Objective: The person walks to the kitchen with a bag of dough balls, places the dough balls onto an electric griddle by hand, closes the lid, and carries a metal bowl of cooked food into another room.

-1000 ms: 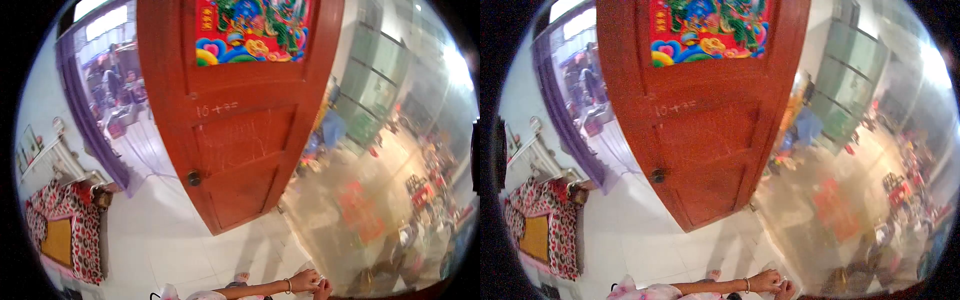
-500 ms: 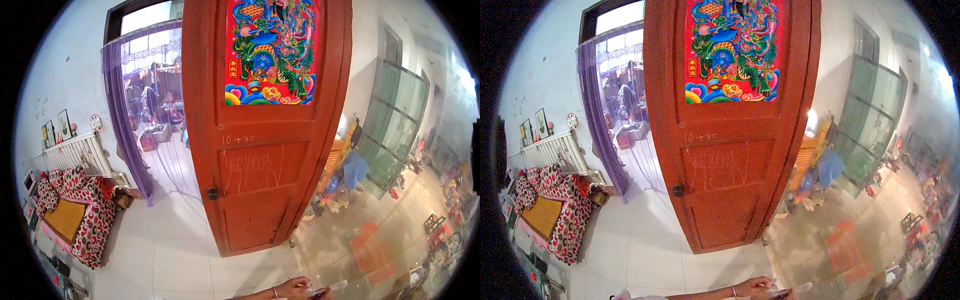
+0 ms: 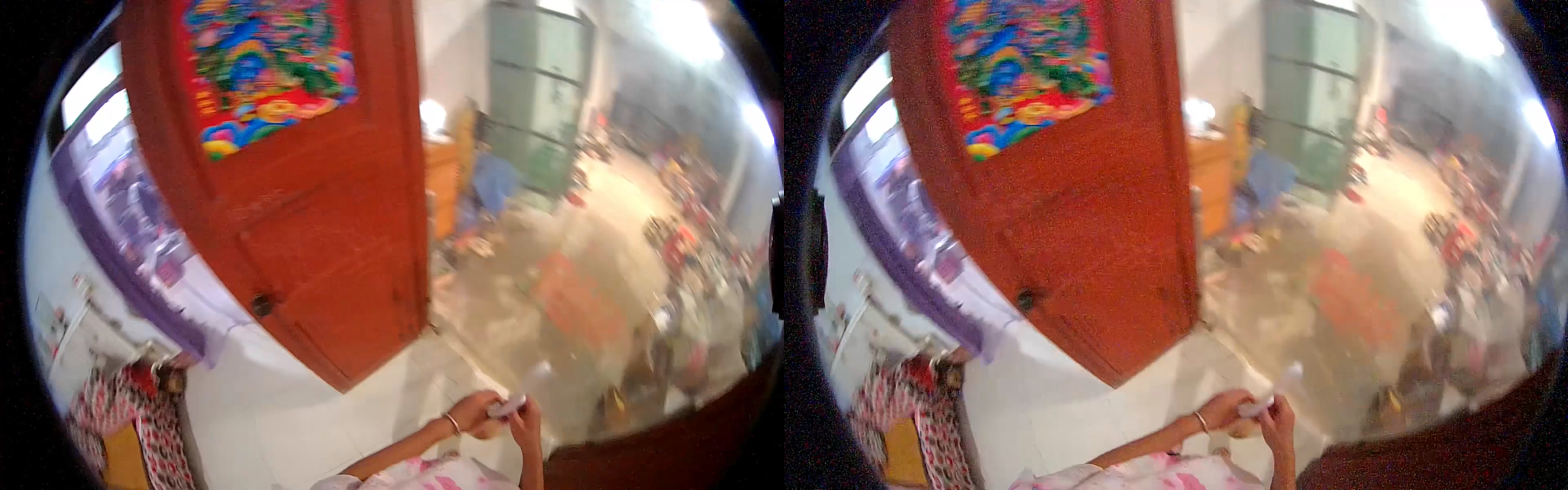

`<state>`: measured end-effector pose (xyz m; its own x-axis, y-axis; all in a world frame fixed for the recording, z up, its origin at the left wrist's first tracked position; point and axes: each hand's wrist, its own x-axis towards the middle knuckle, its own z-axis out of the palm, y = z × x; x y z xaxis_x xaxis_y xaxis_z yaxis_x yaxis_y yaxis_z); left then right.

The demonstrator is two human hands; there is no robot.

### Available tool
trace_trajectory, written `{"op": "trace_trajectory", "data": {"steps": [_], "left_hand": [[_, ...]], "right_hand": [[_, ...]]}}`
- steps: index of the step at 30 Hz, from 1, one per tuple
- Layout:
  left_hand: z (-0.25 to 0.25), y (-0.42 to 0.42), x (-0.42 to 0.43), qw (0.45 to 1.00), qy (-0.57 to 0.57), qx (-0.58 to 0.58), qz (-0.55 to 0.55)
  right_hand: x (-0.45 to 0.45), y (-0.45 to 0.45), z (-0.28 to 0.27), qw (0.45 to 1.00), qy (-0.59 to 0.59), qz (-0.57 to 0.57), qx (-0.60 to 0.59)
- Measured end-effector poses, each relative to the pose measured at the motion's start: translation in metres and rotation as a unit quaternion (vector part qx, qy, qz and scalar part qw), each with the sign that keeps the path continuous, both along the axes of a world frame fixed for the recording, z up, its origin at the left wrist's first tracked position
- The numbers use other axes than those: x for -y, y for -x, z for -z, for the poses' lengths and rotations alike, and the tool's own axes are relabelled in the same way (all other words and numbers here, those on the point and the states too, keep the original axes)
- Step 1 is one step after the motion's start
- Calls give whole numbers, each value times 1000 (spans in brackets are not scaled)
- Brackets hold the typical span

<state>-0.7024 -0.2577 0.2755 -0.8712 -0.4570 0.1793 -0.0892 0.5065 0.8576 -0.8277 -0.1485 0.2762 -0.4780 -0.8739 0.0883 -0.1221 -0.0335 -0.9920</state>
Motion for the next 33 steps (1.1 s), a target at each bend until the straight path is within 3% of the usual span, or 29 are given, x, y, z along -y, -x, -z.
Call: {"op": "trace_trajectory", "data": {"steps": [1, 2, 3, 4, 5, 6, 7, 8, 10, 14, 18, 20, 23, 24, 26, 27, 30, 31, 33], "left_hand": [[12, 5, 3, 1000, -24, -20, -1], [5, 5, 7, 1000, -14, -14, 22], [9, 4, 10, 992, -117, -7, 41], [-1, 3, 12, 990, -126, 33, 57], [-5, 6, 16, 993, -99, 7, 63], [-7, 5, 20, 995, -73, -19, 66], [-9, 1, 27, 996, -78, -4, 37], [-10, -2, 35, 997, -79, 12, 6], [-17, -7, 49, 989, -135, 35, -56], [-44, 11, 25, 988, -120, 98, 11], [-29, 31, 14, 993, 0, 71, 99], [-24, 39, 17, 989, 27, 129, 72], [-18, 41, 25, 997, -8, 77, 21], [-15, 42, 25, 999, -20, 32, 5], [-11, 47, 21, 1000, -19, 5, 6], [-14, 51, 17, 997, -73, 13, 10], [-18, 68, 4, 988, -152, 29, 20], [-19, 74, 2, 983, -176, 36, 27], [-26, 85, 3, 987, -154, 37, 10]], "right_hand": [[-8, 6, 5, 997, -72, 1, -19], [-13, 1, -20, 998, -55, -29, 12], [-14, 1, -17, 995, -101, 0, 16], [-18, -1, -30, 991, -89, -2, -98], [-21, 1, -16, 998, -57, 4, 0], [-24, 3, -37, 983, -137, 9, -123], [-30, 11, -22, 964, -178, 29, -195], [-38, 14, -27, 959, -163, 89, -212], [-56, 25, -35, 979, -101, 139, -111], [-63, 23, -28, 984, -59, 140, -89], [-57, 21, -15, 969, -121, 157, -149], [-62, 28, -15, 966, -155, 170, -118], [-79, 47, 8, 953, -68, 284, -80], [-80, 47, 2, 953, -68, 285, -78], [-82, 47, -11, 970, -68, 206, 110], [-82, 50, -12, 969, -94, 142, 178], [-61, 51, -8, 990, -70, 68, 104], [-54, 53, -4, 996, -43, 78, -27], [-46, 59, -11, 997, -61, 56, 4]]}}
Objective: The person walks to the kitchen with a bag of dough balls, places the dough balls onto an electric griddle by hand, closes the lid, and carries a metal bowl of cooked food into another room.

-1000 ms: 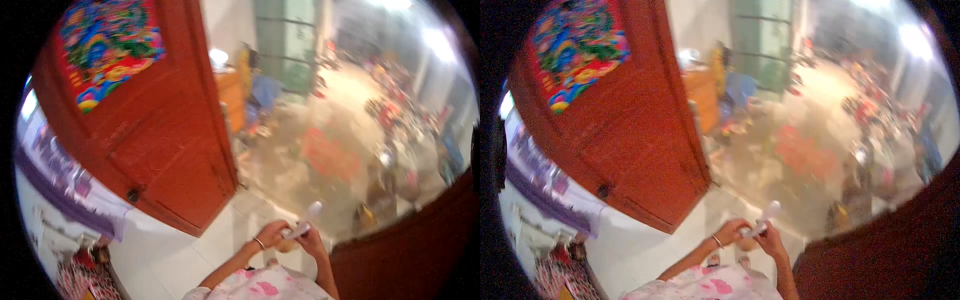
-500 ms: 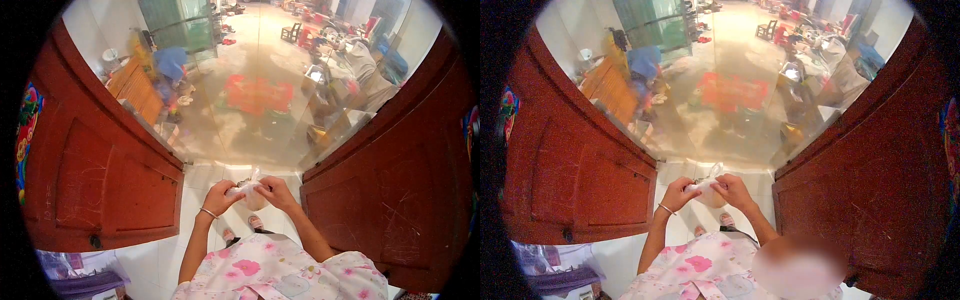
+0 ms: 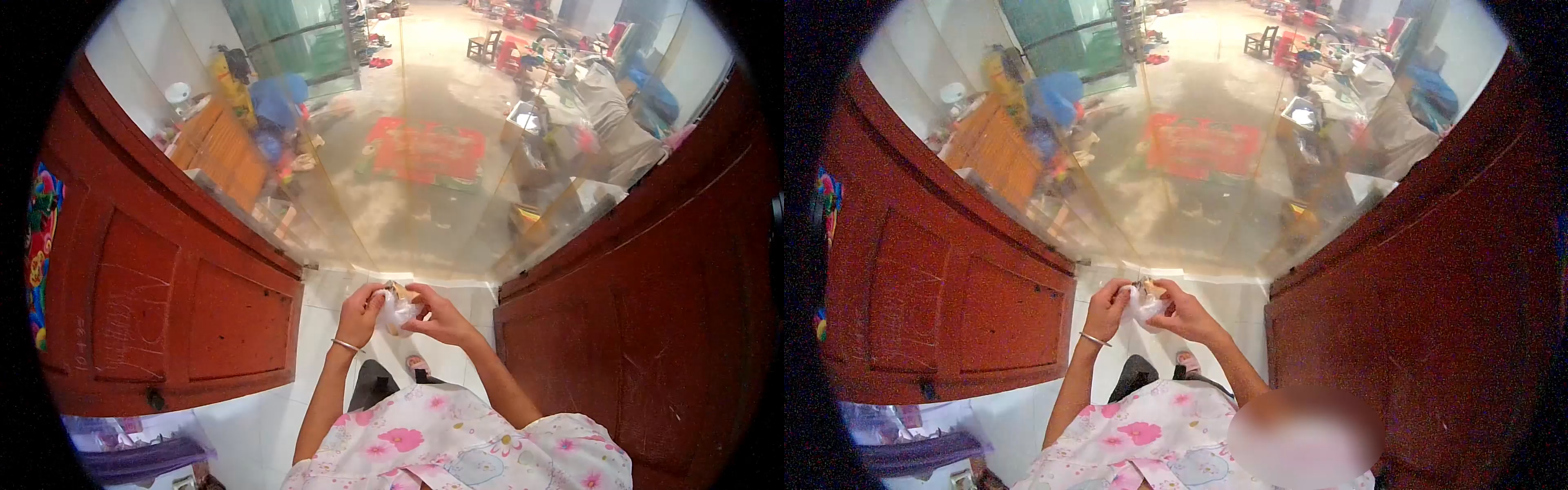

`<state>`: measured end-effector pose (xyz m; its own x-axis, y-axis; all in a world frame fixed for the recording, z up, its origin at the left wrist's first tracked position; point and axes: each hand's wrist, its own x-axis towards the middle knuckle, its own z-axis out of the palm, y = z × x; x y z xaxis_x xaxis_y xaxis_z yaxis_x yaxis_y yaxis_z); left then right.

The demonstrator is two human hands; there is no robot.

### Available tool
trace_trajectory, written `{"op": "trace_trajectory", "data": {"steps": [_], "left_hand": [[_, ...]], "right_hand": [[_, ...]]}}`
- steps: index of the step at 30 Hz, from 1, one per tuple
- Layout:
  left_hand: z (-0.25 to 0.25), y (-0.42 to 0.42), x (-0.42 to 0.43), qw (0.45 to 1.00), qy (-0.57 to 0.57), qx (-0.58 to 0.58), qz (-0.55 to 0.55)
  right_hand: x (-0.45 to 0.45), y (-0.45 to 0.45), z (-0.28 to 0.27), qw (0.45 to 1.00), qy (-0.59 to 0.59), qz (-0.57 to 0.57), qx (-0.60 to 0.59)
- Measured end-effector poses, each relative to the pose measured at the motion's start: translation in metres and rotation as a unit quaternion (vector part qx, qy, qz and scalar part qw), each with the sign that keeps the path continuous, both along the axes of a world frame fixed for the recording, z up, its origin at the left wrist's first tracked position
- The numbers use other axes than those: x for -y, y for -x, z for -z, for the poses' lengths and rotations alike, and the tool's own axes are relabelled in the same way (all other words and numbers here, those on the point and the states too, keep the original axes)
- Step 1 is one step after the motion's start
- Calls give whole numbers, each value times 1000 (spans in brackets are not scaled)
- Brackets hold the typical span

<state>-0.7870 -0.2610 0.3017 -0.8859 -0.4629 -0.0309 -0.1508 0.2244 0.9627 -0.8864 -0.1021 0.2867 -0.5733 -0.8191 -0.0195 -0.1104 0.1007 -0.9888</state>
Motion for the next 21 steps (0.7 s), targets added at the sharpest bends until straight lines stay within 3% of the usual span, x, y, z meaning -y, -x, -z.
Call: {"op": "trace_trajectory", "data": {"steps": [5, 7, 8, 10, 12, 16, 19, 21], "left_hand": [[-14, 36, 31, 998, 46, 33, 26], [-22, 63, 54, 962, 247, -72, 95], [-34, 94, 77, 949, 268, -134, 94], [-70, 130, 90, 977, 122, -126, 121], [-101, 166, 101, 965, 44, -172, 194], [-124, 232, 141, 954, 37, -193, 228], [-114, 273, 191, 947, 90, -234, 200], [-109, 289, 216, 957, 103, -245, 115]], "right_hand": [[42, 21, -8, 1000, -25, -15, 10], [67, 43, 9, 986, -135, -16, -101], [80, 57, 11, 995, -40, 14, -92], [100, 78, 19, 993, -61, 17, -96], [118, 107, 21, 991, -80, 22, -108], [141, 167, 3, 983, -147, 22, -107], [150, 206, -9, 981, -160, 82, -71], [144, 226, -14, 978, -167, 120, -42]]}}
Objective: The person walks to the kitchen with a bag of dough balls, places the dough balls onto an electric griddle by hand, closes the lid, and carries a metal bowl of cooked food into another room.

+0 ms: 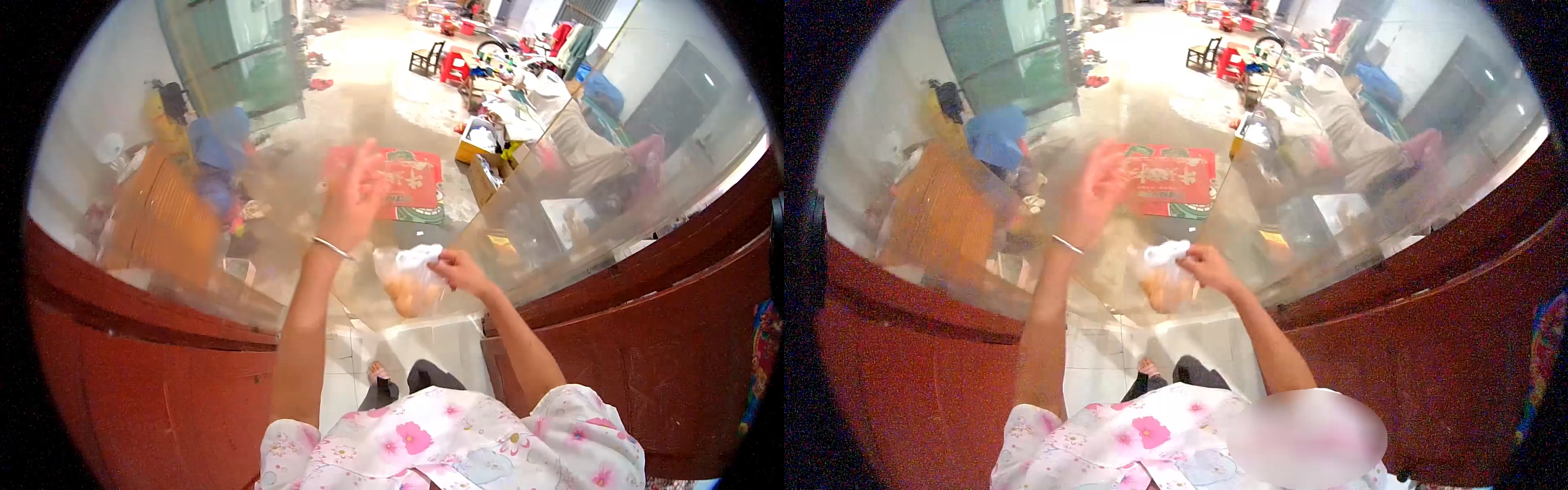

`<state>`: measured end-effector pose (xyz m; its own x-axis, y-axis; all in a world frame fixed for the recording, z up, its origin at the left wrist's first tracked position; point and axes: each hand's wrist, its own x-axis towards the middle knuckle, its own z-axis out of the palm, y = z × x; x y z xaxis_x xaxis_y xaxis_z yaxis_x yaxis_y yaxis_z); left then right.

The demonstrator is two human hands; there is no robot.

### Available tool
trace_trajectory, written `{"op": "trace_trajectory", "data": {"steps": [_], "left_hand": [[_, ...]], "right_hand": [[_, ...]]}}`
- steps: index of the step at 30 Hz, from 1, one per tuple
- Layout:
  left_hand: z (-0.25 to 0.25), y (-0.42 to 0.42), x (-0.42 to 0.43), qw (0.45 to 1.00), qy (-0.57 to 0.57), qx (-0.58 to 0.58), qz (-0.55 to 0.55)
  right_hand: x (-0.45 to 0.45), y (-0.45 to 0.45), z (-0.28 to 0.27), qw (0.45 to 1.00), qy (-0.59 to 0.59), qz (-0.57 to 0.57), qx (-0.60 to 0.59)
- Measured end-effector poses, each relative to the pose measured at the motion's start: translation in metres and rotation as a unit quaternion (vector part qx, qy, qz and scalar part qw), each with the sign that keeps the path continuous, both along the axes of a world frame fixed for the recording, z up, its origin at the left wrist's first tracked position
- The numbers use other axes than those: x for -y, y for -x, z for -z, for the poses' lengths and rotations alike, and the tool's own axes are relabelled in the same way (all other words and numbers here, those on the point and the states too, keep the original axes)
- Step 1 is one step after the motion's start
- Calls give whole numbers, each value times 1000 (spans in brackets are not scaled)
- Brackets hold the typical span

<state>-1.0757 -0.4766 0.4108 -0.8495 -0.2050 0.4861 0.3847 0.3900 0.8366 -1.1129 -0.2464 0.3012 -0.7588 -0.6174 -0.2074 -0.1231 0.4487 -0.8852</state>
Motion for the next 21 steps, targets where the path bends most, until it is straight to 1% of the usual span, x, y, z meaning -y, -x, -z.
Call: {"op": "trace_trajectory", "data": {"steps": [2, 3, 5, 6, 8, 9, 10, 11, 13, 14, 15, 16, 17, 19, 21], "left_hand": [[-5, 7, 27, 1000, 0, 9, 5], [-8, 12, 42, 1000, 4, 12, 1], [-3, 23, 81, 996, 79, 15, -26], [-7, 22, 91, 997, 63, 17, -38], [-17, 22, 115, 998, 32, 18, -60], [-18, 24, 131, 997, 16, 16, -70], [-19, 25, 149, 996, 32, 6, -88], [-20, 26, 160, 993, 50, -4, -109], [-28, 27, 179, 985, 31, -11, -169], [-36, 23, 186, 978, 44, 5, -203], [-44, 19, 194, 970, 57, 20, -236], [-48, 16, 203, 957, 73, 23, -279], [-51, 11, 213, 943, 89, 29, -320], [-57, -1, 225, 928, 97, 37, -358], [-61, -14, 245, 894, 163, 56, -414]], "right_hand": [[-1, 23, -6, 996, 1, 69, 65], [-5, 36, -7, 995, 0, 76, 65], [-17, 60, -5, 992, 6, 126, 25], [-26, 70, -7, 991, 4, 134, 27], [-41, 93, -11, 978, 5, 206, 32], [-51, 106, -9, 977, 4, 210, 35], [-63, 119, -7, 969, 9, 246, 27], [-74, 134, -1, 960, 15, 279, 20], [-78, 157, -8, 952, -9, 307, -7], [-95, 179, 11, 954, -22, 293, -61], [-97, 187, 4, 952, -20, 304, -41], [-106, 201, 6, 951, -37, 303, -57], [-107, 211, -3, 949, -31, 311, -40], [-119, 232, -5, 946, -47, 319, -46], [-123, 257, -11, 941, -61, 327, -56]]}}
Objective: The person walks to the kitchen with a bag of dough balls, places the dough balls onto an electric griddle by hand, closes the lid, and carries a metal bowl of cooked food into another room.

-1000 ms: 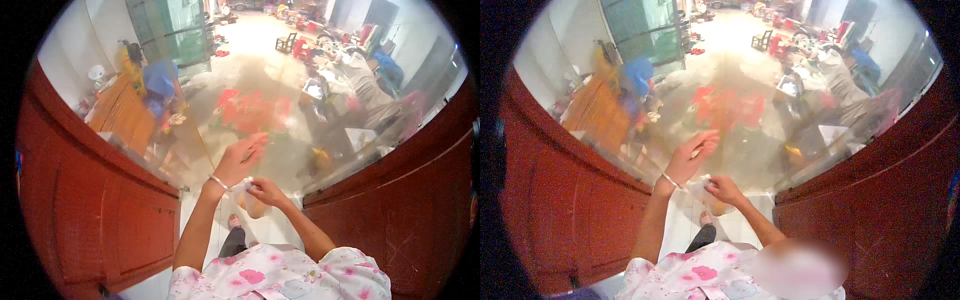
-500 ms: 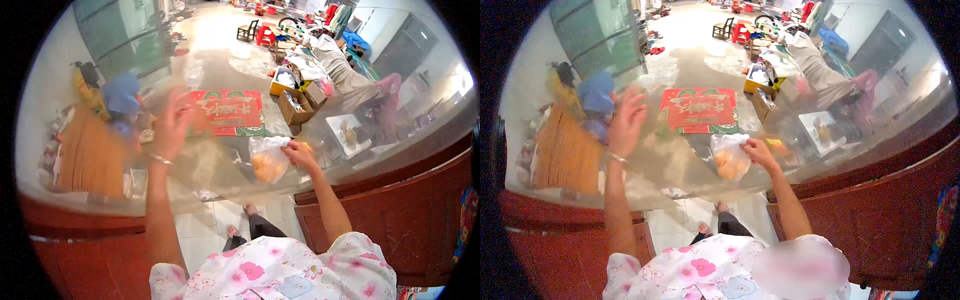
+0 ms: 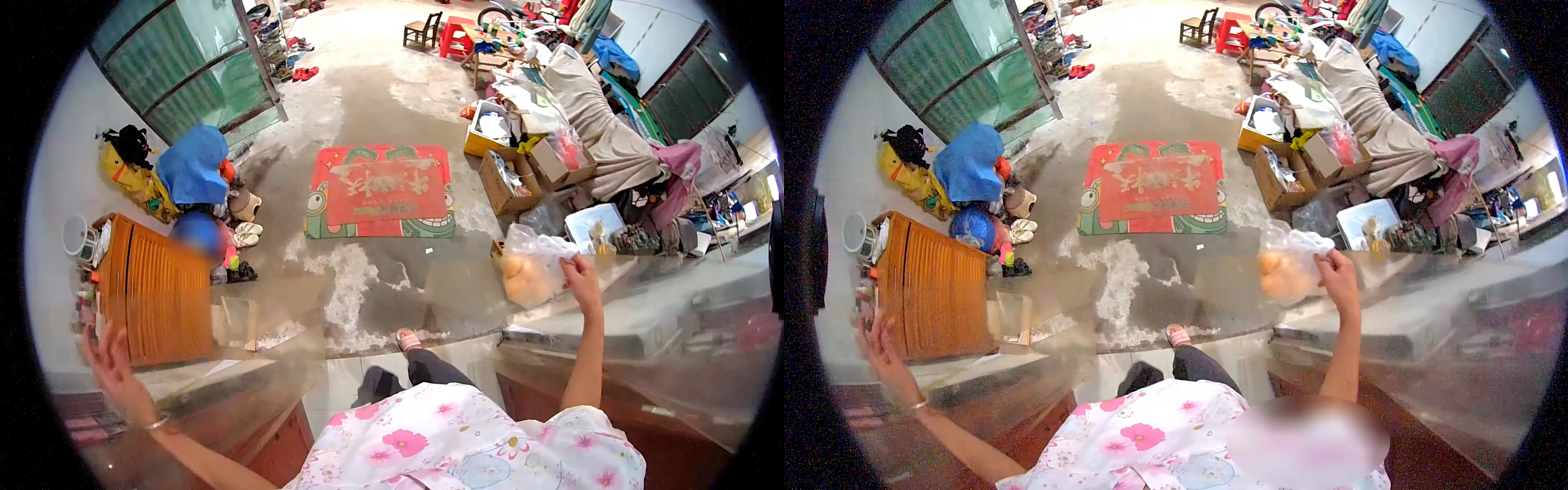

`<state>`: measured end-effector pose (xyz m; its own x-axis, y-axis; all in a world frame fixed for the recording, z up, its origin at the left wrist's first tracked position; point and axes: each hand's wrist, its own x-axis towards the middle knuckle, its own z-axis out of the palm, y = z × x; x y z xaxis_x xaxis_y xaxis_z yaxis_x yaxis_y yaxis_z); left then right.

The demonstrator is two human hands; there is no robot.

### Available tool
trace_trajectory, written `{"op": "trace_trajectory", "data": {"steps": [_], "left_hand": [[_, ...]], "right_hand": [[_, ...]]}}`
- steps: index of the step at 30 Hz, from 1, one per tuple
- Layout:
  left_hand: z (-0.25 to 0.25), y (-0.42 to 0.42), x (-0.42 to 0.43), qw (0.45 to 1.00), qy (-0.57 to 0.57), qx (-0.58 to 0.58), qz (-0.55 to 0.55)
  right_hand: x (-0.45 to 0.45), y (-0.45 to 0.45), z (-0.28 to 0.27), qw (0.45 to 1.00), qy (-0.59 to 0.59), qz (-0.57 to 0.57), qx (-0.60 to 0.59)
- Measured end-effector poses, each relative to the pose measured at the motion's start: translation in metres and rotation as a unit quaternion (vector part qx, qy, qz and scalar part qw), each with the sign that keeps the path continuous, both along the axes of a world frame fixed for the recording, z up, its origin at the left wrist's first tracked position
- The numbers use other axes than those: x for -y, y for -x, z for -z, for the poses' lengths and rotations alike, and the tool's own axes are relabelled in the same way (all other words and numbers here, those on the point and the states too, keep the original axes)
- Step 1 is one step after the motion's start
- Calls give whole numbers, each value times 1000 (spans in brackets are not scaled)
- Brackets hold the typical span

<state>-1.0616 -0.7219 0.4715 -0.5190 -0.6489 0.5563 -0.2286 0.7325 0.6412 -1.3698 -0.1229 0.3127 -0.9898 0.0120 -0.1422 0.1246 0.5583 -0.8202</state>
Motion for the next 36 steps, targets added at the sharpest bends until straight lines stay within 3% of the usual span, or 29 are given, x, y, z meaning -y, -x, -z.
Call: {"op": "trace_trajectory", "data": {"steps": [4, 6, 8, 11, 14, 17, 19, 20, 23, 25, 28, 29, 30, 31, 33, 35, 36], "left_hand": [[4, -35, 47, 979, 88, -58, -177], [-5, -44, 73, 936, 129, -142, -295], [-4, -41, 101, 867, 261, -292, -307], [24, -13, 164, 829, 237, -394, -319], [54, 87, 200, 799, 146, -448, -374], [105, 239, 232, 901, -86, -327, -271], [158, 349, 240, 948, -171, -206, -173], [162, 424, 204, 946, -220, -222, -90], [197, 577, 137, 919, -348, -56, 175], [200, 650, 77, 903, -292, 38, 311], [227, 742, 31, 840, -289, 93, 450], [235, 771, 23, 847, -221, 78, 476], [241, 798, 20, 852, -152, 63, 497], [243, 827, 20, 856, -144, 63, 492], [252, 863, 31, 861, -16, 67, 504], [266, 897, 54, 858, -25, 90, 505], [272, 914, 68, 863, -94, 141, 476]], "right_hand": [[-18, 44, 3, 999, 19, 29, 5], [-23, 68, 9, 999, 14, 51, 5], [-21, 91, 11, 995, 25, 98, 3], [-6, 126, 29, 988, 44, 145, 2], [30, 167, 63, 985, 65, 161, 10], [86, 222, 87, 986, 55, 155, 0], [111, 259, 101, 991, 44, 120, 39], [134, 276, 101, 993, 49, 100, 32], [213, 340, 102, 998, 49, 9, -35], [274, 380, 83, 999, 23, -37, 2], [346, 453, 105, 983, -33, -150, -99], [375, 476, 101, 972, -1, -180, -148], [396, 501, 107, 976, -15, -202, -78], [415, 531, 111, 975, -8, -207, -83], [452, 571, 121, 948, 11, -284, -143], [482, 610, 120, 953, 44, -282, -98], [495, 633, 122, 950, 56, -289, -109]]}}
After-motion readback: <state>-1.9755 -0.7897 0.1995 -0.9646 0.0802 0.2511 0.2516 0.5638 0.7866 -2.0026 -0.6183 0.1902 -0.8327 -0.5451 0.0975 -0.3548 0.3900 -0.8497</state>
